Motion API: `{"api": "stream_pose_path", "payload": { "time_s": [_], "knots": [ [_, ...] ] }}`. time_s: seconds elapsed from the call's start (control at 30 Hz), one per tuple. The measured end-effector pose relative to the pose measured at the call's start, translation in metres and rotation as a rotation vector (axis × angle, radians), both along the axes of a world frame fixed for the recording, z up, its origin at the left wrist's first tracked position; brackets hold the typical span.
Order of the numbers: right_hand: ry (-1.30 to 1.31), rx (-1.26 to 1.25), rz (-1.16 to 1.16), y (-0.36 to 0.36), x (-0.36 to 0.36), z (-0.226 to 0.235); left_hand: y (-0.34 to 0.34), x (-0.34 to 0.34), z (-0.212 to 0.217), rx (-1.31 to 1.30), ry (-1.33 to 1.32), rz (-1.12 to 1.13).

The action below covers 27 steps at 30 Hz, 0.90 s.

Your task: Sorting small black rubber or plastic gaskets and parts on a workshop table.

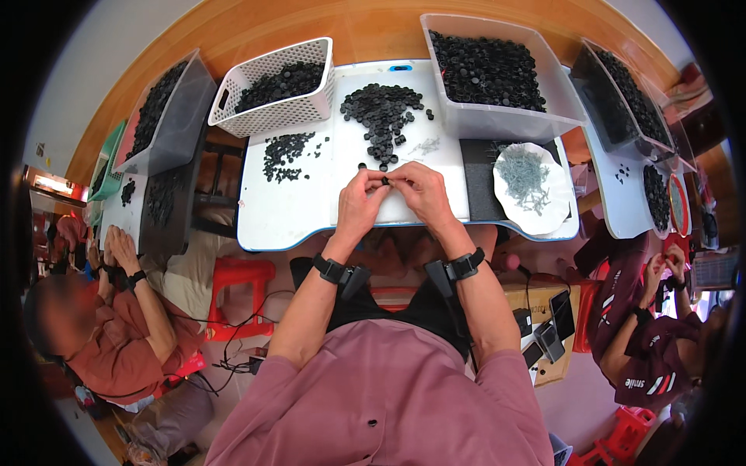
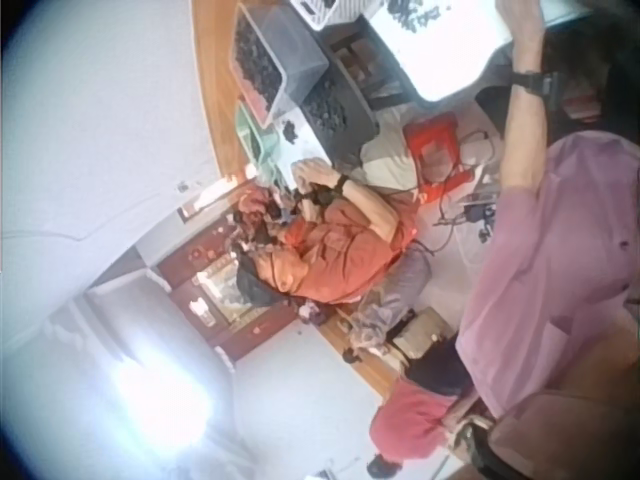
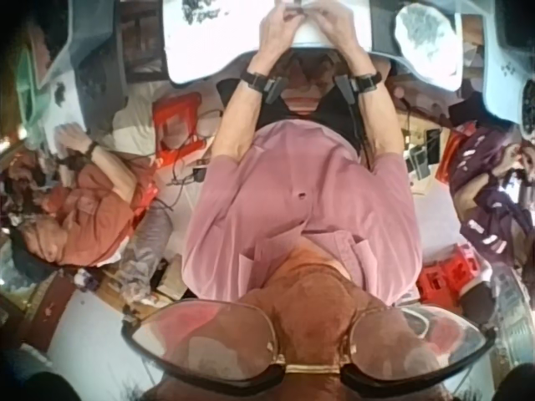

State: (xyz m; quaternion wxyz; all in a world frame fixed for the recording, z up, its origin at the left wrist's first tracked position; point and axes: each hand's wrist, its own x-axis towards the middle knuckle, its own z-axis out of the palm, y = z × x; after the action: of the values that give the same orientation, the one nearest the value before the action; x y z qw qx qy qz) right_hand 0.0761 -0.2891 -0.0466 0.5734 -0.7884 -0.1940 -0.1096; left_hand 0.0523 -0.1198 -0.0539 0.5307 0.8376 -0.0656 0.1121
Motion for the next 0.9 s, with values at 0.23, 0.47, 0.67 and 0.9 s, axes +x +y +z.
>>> {"api": "stream_pose_path", "payload": {
  "time_s": [0.23, 0.47, 0.67, 0.9],
  "knots": [
    [0.015, 0.067, 0.01, 0.003, 0.0, 0.0, 0.001, 0.0, 0.0, -0.021, -0.011, -0.004],
    [-0.105, -0.017, -0.01, 0.004, -0.002, 0.001, 0.001, 0.001, -0.006, 0.018, -0.048, 0.007],
    [-0.262, -0.11, -0.025, 0.008, -0.004, 0.0, 0.002, 0.001, -0.005, 0.027, -0.029, 0.018],
    [-0.324, -0.193, -0.04, 0.007, -0.008, 0.002, 0.008, 0.002, 0.008, -0.041, 0.077, -0.072]
  ]
}}
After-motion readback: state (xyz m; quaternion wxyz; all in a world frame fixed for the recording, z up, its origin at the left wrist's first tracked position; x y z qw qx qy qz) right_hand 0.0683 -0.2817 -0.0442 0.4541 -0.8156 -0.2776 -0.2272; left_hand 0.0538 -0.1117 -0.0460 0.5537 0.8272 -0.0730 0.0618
